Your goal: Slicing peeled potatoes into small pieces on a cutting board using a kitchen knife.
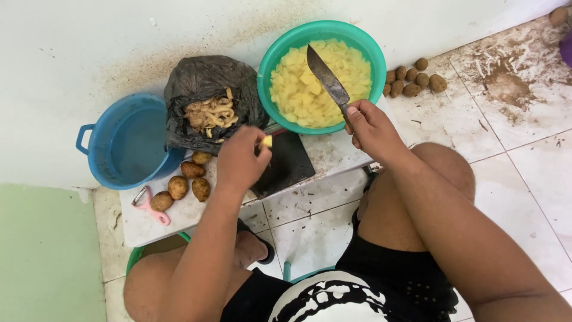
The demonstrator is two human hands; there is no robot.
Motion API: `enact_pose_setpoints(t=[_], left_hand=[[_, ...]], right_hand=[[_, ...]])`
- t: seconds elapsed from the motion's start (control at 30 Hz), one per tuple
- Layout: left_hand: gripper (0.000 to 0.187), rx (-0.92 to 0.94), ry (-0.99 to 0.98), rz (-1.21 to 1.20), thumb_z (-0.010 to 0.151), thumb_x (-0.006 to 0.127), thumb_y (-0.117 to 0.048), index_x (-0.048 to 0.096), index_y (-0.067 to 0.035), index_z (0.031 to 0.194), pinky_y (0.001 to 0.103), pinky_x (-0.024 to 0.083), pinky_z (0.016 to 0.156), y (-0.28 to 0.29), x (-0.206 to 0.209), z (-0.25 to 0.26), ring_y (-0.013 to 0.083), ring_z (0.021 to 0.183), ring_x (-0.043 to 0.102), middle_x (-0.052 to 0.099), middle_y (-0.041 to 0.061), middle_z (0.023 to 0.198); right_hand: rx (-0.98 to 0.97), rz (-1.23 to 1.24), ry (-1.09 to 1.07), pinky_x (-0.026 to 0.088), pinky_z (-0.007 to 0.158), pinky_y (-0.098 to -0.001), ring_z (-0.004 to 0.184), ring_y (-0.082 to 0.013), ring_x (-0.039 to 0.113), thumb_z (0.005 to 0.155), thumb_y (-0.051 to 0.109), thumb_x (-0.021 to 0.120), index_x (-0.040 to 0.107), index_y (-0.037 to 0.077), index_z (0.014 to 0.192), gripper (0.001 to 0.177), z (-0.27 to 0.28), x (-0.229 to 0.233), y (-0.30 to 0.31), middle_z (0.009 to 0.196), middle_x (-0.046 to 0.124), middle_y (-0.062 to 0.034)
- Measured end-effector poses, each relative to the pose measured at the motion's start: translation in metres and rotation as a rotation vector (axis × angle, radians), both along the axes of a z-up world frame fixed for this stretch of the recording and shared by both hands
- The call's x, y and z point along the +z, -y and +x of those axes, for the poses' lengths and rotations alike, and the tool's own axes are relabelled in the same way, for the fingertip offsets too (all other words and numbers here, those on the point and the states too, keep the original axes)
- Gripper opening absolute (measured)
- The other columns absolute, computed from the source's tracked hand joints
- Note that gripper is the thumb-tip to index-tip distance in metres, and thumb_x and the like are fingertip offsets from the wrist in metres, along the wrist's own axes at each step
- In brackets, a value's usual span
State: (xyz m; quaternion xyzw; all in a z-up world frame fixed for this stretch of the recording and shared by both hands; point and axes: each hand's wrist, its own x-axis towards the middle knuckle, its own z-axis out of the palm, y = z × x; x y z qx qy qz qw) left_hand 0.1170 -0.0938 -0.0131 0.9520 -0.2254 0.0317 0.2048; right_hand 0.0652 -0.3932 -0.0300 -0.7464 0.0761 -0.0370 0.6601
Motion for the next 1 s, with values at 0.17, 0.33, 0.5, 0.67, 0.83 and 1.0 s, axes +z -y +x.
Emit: enact_pose_setpoints(t=[0.17, 0.33, 0.5, 0.67, 0.83, 1.0], left_hand=[[0.023, 0.086, -0.163, 0.111, 0.099, 0.065, -0.023, 0.072, -0.015, 0.119, 0.049, 0.055, 0.093, -0.034, -0.065, -0.038, 0.0300, 0.109, 0.071, 0.070, 0.006, 0.109], [0.025, 0.069, -0.132, -0.013, 0.105, 0.067, -0.024, 0.072, -0.011, 0.126, 0.048, 0.054, 0.096, -0.039, -0.075, -0.056, 0.0302, 0.112, 0.068, 0.069, 0.009, 0.114], [0.019, 0.097, 0.007, -0.112, 0.106, 0.070, -0.026, 0.076, -0.012, 0.117, 0.046, 0.053, 0.093, -0.037, -0.094, -0.055, 0.0269, 0.106, 0.069, 0.069, 0.005, 0.104], [0.023, 0.118, 0.052, -0.164, 0.103, 0.074, -0.029, 0.074, -0.013, 0.120, 0.048, 0.050, 0.093, -0.030, -0.096, -0.057, 0.0271, 0.106, 0.068, 0.068, 0.004, 0.106], [0.022, 0.077, 0.059, -0.225, 0.111, 0.065, -0.027, 0.074, -0.016, 0.127, 0.046, 0.048, 0.096, -0.033, -0.104, -0.056, 0.0275, 0.111, 0.067, 0.067, 0.003, 0.112], [0.019, 0.114, 0.075, -0.395, 0.106, 0.074, -0.023, 0.078, -0.016, 0.123, 0.045, 0.043, 0.096, -0.033, -0.114, -0.053, 0.0249, 0.102, 0.067, 0.069, 0.000, 0.106]], right_hand=[[0.093, -0.118, -0.015, 0.047, 0.050, -0.0308, 0.050, -0.0161, 0.055, 0.108, 0.019, 0.054, 0.058, -0.001, 0.119, 0.023, -0.006, 0.002, -0.006, 0.071, 0.056, -0.0068], [0.161, -0.204, -0.021, 0.049, 0.050, -0.0354, 0.051, -0.0206, 0.060, 0.108, 0.017, 0.048, 0.057, 0.000, 0.117, 0.021, -0.030, 0.009, -0.028, 0.070, 0.062, -0.0099], [0.263, 0.128, -0.278, 0.055, 0.046, -0.0329, 0.055, -0.0216, 0.061, 0.099, 0.021, 0.040, 0.060, 0.001, 0.105, 0.030, -0.066, -0.001, -0.067, 0.071, 0.058, -0.0121], [0.126, 0.400, -0.459, 0.048, 0.033, -0.0306, 0.044, -0.0177, 0.053, 0.109, 0.040, 0.040, 0.062, 0.001, 0.094, 0.046, -0.104, -0.048, -0.137, 0.063, 0.052, -0.0096], [0.171, 0.212, -0.458, 0.044, 0.031, -0.0275, 0.041, -0.0162, 0.052, 0.112, 0.045, 0.037, 0.062, 0.004, 0.086, 0.055, -0.099, -0.072, -0.148, 0.060, 0.053, -0.0060], [0.188, 0.215, -0.436, 0.042, 0.033, -0.0250, 0.041, -0.0143, 0.049, 0.114, 0.042, 0.032, 0.058, 0.007, 0.080, 0.055, -0.093, -0.081, -0.162, 0.057, 0.052, -0.0045]])
